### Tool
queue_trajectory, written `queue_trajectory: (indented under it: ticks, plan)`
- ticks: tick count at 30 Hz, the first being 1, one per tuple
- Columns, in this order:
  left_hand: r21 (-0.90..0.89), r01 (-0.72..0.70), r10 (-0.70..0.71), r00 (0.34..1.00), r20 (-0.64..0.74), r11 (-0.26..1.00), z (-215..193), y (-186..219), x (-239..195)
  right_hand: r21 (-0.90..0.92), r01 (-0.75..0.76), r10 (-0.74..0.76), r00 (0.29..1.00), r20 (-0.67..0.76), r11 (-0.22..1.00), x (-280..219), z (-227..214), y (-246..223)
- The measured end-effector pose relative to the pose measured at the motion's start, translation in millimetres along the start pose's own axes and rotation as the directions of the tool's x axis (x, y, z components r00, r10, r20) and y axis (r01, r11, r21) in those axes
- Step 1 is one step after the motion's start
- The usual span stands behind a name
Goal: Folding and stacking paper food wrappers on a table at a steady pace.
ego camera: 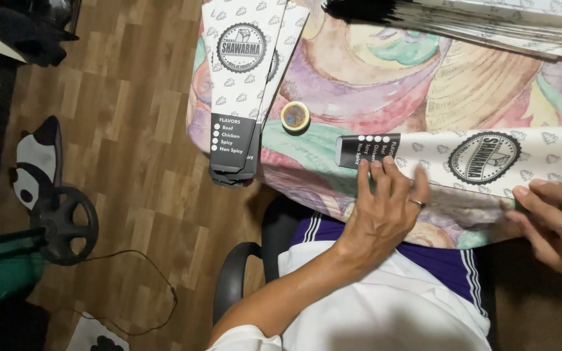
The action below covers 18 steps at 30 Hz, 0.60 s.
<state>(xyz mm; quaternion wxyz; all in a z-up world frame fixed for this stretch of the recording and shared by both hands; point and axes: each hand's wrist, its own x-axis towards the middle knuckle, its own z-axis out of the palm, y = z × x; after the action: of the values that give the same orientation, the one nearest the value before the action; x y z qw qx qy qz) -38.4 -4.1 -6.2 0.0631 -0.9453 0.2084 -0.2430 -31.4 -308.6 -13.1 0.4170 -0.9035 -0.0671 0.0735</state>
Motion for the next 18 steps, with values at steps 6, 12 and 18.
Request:
queue_trajectory:
  ticks: [6, 12, 18]
  plan:
    - [0.159, -0.078, 0.041, 0.974, 0.222, 0.984, 22, 13, -10, -0.392, 0.477, -0.530, 0.848, -0.033, 0.787, 0, 23, 89]
    - [-0.028, 0.027, -0.026, 0.998, 0.061, 0.999, 35, 17, -19, -0.316, 0.748, -0.755, 0.643, 0.127, 0.584, 101, 47, -107]
    - [-0.213, 0.028, 0.031, 0.962, 0.271, 0.977, 60, 35, -30, -0.189, 0.843, -0.819, 0.536, 0.205, 0.504, 199, 167, -188]
